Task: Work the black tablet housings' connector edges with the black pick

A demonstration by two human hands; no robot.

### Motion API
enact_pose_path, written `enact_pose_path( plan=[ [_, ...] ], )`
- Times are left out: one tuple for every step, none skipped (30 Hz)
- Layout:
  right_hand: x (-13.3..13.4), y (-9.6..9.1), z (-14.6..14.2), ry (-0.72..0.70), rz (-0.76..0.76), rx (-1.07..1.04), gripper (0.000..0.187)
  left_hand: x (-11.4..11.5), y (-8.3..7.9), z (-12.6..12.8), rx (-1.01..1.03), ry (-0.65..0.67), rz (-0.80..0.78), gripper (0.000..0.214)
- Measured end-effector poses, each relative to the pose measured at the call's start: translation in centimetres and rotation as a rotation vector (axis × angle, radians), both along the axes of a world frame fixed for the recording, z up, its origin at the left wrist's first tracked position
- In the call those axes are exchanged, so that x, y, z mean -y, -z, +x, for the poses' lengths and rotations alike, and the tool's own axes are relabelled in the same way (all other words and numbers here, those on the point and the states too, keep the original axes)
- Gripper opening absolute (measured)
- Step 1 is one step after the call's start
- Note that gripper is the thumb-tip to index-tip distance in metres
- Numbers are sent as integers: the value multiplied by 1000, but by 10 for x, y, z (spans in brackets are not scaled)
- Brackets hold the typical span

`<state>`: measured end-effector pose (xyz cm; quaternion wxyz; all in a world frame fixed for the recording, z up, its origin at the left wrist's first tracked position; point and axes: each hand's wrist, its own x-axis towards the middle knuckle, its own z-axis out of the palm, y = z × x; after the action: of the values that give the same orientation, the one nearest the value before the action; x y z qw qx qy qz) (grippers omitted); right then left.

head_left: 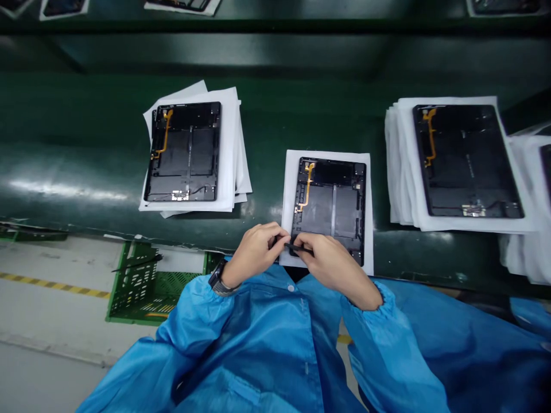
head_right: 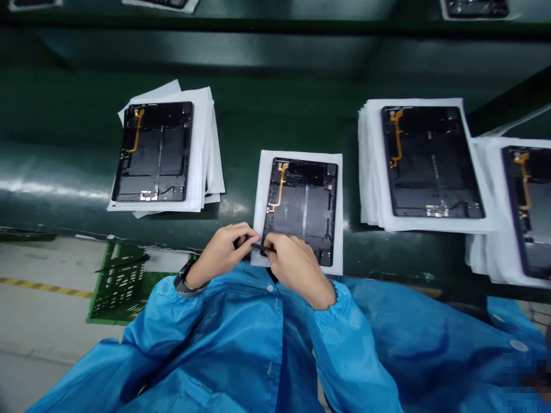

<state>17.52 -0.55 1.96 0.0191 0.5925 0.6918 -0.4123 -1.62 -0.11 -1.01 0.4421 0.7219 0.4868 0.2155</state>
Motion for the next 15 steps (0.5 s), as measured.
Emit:
enact_pose_path(
  plan=[
    [0, 0, -1, -3, 1, 8, 15, 0, 0, -1, 9, 1, -2, 18],
    [0, -1, -1, -8, 0, 18, 15, 0, 0, -1, 14, 2, -1, 18],
    [-1, -1, -2, -16, -3, 31, 15, -1, 0, -2, 14, 6, 1, 17],
    [-1, -2, -3, -27, -6, 48, 15, -1, 0, -2, 11, 12, 4, 17],
    [-2, -3, -4, -41, -8, 68, 15, -1, -1, -3, 6, 18, 8, 16],
    [-3, -4, -5, -58, -10, 91, 16, -1, -1, -3, 0, 24, 13, 16],
    [-4, -5, -7, -77, -12, 117, 16, -1, -1, -3, -7, 28, 19, 16],
    [-6, -6, -8, -97, -14, 143, 17, -1, -1, -3, -13, 31, 23, 16],
    [-7, -8, -9, -120, -17, 171, 18, -1, -1, -4, -18, 33, 26, 16],
    [-8, -9, -11, -142, -18, 198, 18, 0, -1, -4, -21, 33, 31, 16],
    [-10, -10, -12, -161, -18, 221, 18, 0, -1, -5, -24, 34, 35, 16],
    [-11, -11, -13, -177, -17, 241, 18, 1, -1, -5, -27, 37, 39, 16],
    [-11, -12, -14, -187, -15, 255, 18, 1, 0, -6, -31, 38, 44, 16],
    [-11, -12, -14, -193, -11, 264, 17, 2, 0, -7, -35, 41, 49, 16],
    [-11, -12, -14, -194, -5, 269, 17, 3, 0, -7, -40, 44, 52, 16]
  ],
)
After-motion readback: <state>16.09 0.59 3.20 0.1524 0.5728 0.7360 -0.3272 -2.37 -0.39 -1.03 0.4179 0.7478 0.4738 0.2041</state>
